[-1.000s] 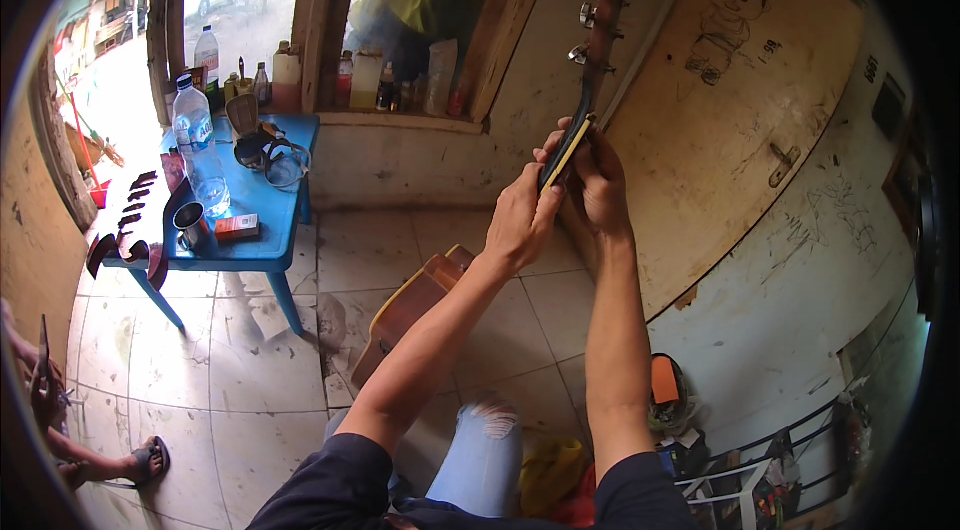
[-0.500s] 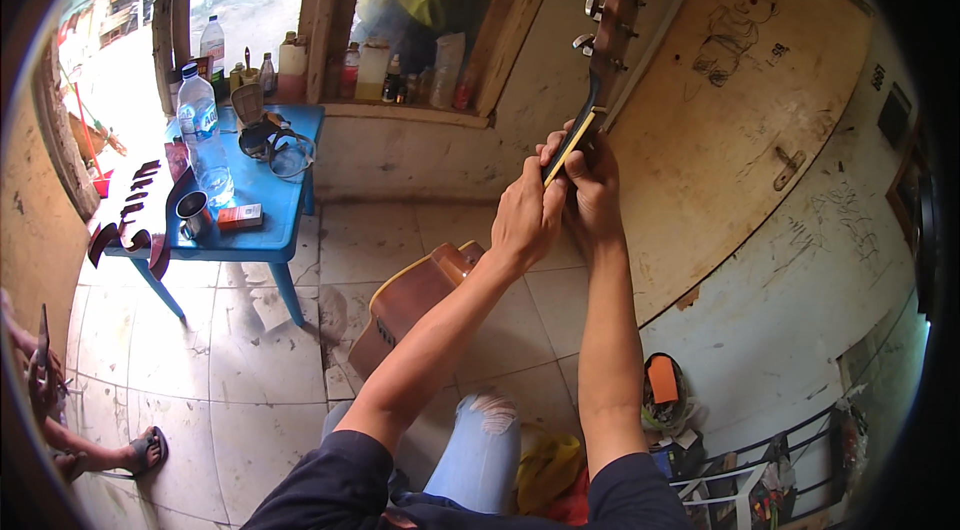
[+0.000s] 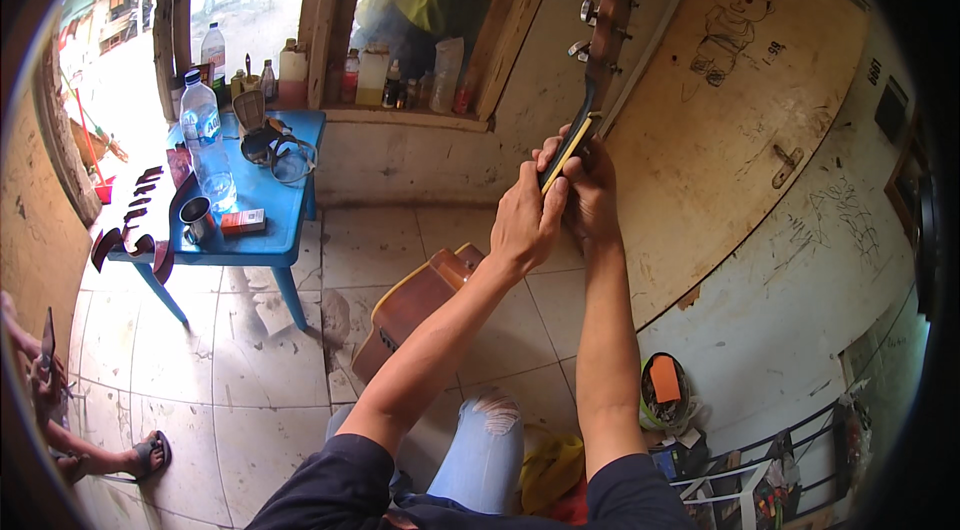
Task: The person is repairing a guitar by applying a strip of tape to the neck and adjusting the tuning pegs. They also inspect the guitar body and strings while sitting on the floor.
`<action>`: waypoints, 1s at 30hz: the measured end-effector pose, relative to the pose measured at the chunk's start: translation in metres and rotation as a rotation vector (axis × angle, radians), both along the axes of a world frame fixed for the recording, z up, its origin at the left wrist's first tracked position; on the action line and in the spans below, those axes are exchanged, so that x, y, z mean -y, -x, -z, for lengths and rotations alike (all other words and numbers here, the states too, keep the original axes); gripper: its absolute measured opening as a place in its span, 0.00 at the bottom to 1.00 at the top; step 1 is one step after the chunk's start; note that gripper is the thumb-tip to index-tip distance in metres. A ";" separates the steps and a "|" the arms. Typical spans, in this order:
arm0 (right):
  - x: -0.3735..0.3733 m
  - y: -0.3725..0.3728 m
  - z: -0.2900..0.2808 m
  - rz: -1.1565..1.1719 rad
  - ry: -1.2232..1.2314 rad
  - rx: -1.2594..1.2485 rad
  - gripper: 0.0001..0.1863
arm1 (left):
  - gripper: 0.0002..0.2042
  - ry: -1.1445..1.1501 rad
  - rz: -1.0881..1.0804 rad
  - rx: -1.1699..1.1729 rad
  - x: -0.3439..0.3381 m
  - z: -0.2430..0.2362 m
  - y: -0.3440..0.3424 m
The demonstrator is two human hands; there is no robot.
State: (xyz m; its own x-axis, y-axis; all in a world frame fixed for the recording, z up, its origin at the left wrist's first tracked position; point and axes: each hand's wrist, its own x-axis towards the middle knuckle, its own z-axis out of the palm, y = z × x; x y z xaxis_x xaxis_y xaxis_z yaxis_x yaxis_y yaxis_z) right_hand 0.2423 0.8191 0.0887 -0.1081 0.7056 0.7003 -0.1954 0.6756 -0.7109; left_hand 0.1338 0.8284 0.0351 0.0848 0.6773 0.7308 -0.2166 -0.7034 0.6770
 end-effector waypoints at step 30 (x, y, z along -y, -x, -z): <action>0.016 0.013 -0.009 0.341 0.008 0.126 0.10 | 0.22 0.159 -0.077 0.001 -0.002 -0.005 0.012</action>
